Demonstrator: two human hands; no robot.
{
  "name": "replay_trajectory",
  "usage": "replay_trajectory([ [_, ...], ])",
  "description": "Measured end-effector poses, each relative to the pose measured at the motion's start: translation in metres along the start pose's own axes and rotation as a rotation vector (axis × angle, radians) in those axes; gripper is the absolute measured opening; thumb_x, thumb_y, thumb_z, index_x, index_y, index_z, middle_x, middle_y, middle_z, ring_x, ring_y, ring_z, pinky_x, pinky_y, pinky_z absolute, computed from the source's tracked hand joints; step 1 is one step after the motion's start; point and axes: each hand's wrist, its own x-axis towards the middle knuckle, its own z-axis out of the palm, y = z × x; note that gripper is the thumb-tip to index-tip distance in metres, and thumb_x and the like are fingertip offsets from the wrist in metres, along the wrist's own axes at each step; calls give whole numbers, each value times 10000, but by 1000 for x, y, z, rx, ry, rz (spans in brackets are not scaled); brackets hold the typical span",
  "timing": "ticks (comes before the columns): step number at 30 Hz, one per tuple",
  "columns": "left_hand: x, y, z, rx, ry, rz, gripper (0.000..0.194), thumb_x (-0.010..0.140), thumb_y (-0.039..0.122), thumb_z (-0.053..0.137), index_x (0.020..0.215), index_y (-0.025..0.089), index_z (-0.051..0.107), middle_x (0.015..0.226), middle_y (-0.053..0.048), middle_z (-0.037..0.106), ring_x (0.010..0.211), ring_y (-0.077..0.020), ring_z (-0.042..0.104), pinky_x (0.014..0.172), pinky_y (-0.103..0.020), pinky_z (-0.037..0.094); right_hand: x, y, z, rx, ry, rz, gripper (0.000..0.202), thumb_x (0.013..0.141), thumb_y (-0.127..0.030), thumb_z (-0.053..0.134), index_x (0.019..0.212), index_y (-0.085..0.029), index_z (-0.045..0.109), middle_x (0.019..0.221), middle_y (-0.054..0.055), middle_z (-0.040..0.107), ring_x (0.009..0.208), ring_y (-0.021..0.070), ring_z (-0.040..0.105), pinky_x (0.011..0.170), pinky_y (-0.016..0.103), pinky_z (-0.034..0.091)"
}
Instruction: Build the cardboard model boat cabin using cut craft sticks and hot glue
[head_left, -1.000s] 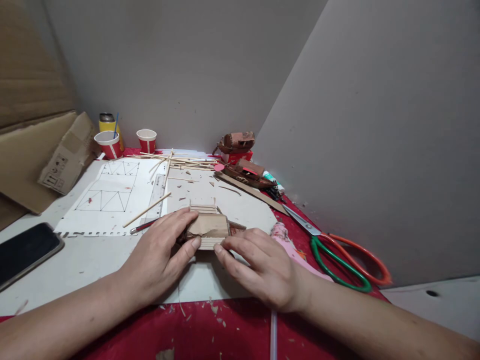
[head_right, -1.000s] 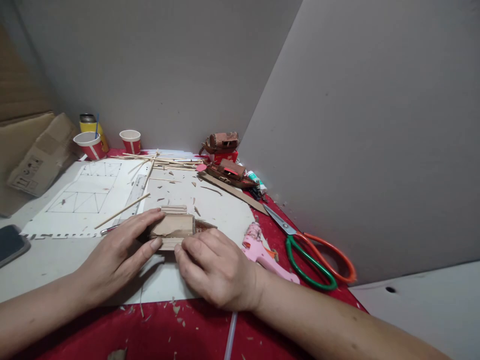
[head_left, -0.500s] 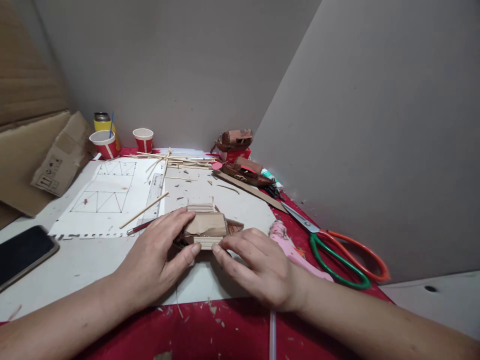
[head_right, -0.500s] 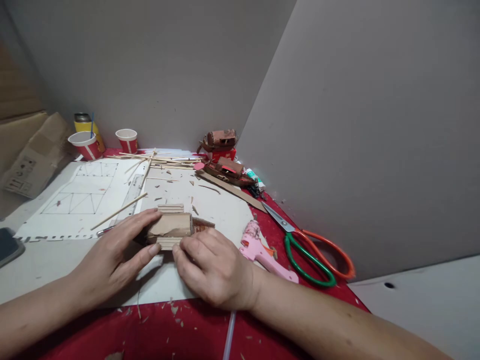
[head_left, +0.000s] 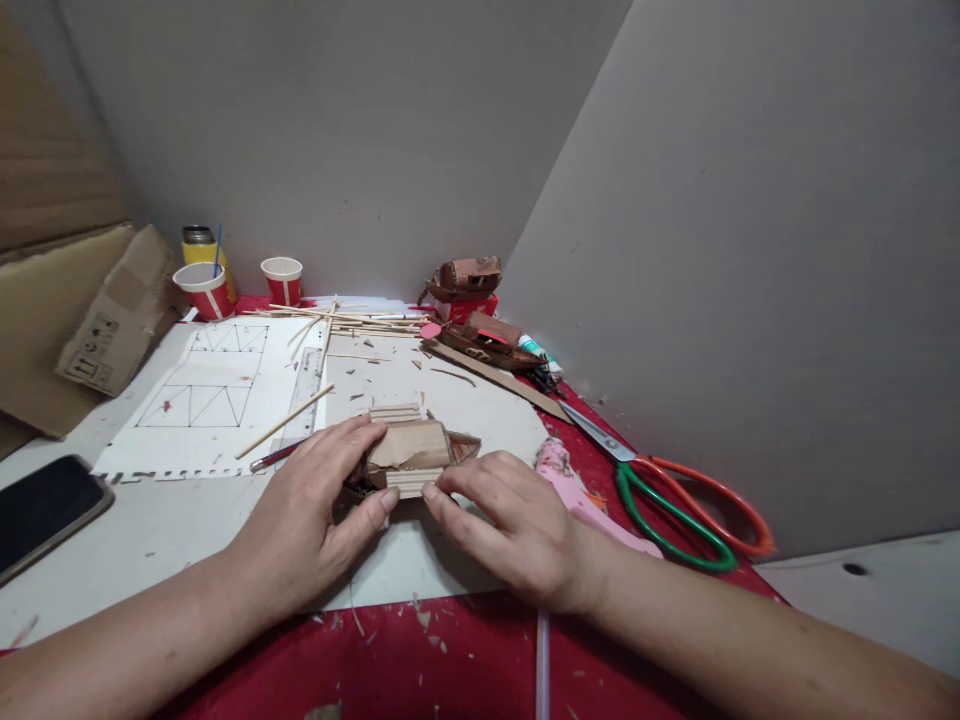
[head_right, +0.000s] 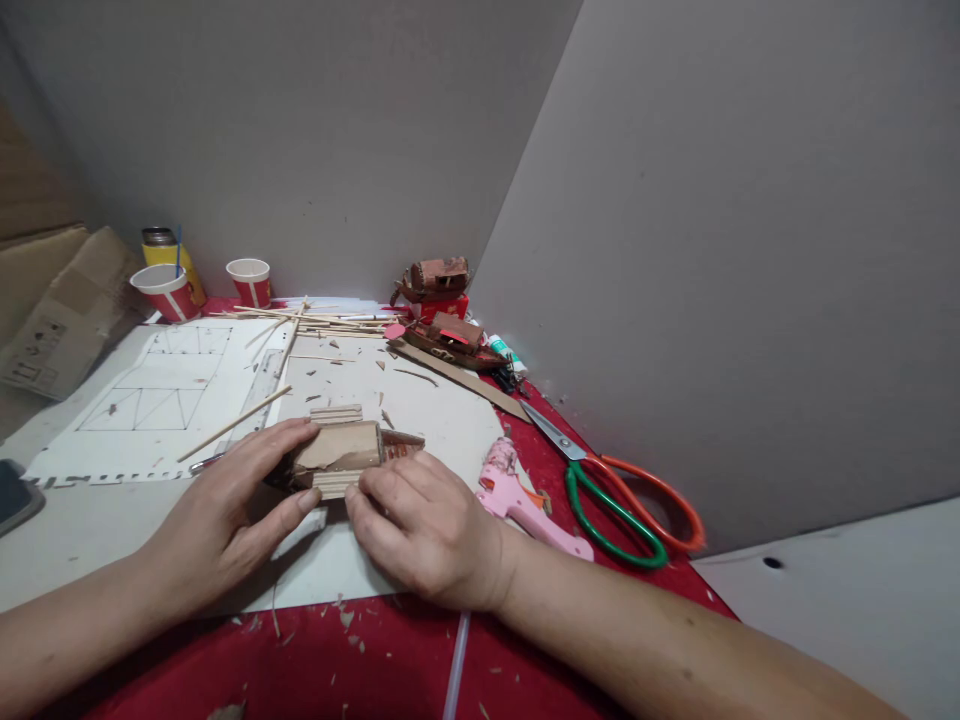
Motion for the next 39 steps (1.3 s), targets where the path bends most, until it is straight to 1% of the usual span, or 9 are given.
replay_trajectory([
  [4, 0, 0, 1, -2, 4, -6, 453, 924, 338, 549, 1333, 149, 501, 1334, -173, 618, 1246, -295, 575, 1028, -501, 497, -2, -1, 2, 79, 11, 58, 146, 922, -71, 527, 969, -95, 663, 821, 110, 711, 716, 194, 624, 633, 323, 500],
  [7, 1, 1, 1, -5, 14, -9, 449, 921, 330, 549, 1328, 144, 509, 1330, -176, 621, 1239, -297, 582, 1027, -495, 498, -1, -2, 1, 145, -24, 143, 158, 947, -100, 500, 981, -111, 654, 826, 97, 710, 729, 183, 633, 670, 315, 516],
  [9, 2, 2, 1, -6, 14, -8, 441, 917, 319, 553, 1319, 142, 517, 1325, -175, 624, 1236, -295, 584, 1029, -489, 497, 0, -2, 0, 159, -33, 160, 160, 954, -106, 493, 977, -97, 651, 825, 103, 712, 723, 182, 636, 674, 312, 517],
  [13, 3, 2, 0, -5, 15, -4, 437, 916, 323, 555, 1315, 148, 516, 1317, -171, 629, 1228, -290, 588, 1028, -486, 498, 1, 0, 0, 104, -17, 71, 158, 941, -77, 504, 956, -97, 660, 810, 110, 715, 725, 192, 637, 657, 320, 518],
  [17, 2, 0, 1, 0, 23, 11, 447, 923, 334, 550, 1326, 146, 499, 1317, -178, 625, 1229, -291, 585, 1019, -500, 503, 0, 2, 2, 85, -5, 78, 171, 952, -92, 493, 929, -129, 658, 803, 85, 710, 691, 174, 619, 634, 308, 514],
  [25, 2, -1, 3, 3, 30, 16, 438, 916, 320, 563, 1322, 174, 492, 1314, -172, 627, 1228, -298, 586, 999, -521, 513, -1, 3, 4, 110, 17, 37, 140, 928, -67, 512, 951, -78, 649, 800, 124, 701, 723, 200, 624, 641, 331, 508],
  [29, 0, -1, 3, 11, 23, 11, 453, 919, 332, 559, 1337, 178, 475, 1329, -172, 615, 1239, -297, 576, 1000, -527, 510, -3, 5, 7, 70, 37, -2, 122, 909, -64, 543, 953, -88, 655, 797, 119, 700, 730, 201, 621, 639, 328, 505],
  [35, -2, -2, 3, 19, 14, 5, 463, 924, 342, 548, 1349, 180, 465, 1347, -172, 600, 1259, -300, 559, 1012, -533, 499, -3, 0, 1, 129, -24, 143, 191, 969, -119, 467, 1012, -121, 653, 839, 93, 710, 756, 182, 628, 682, 310, 520],
  [39, -2, -2, 2, 12, 5, -5, 465, 927, 340, 548, 1352, 171, 468, 1357, -173, 593, 1274, -298, 546, 1027, -533, 488, -7, -5, -9, 152, -27, 187, 171, 954, -119, 504, 1055, -123, 641, 889, 95, 712, 798, 178, 637, 706, 301, 530],
])
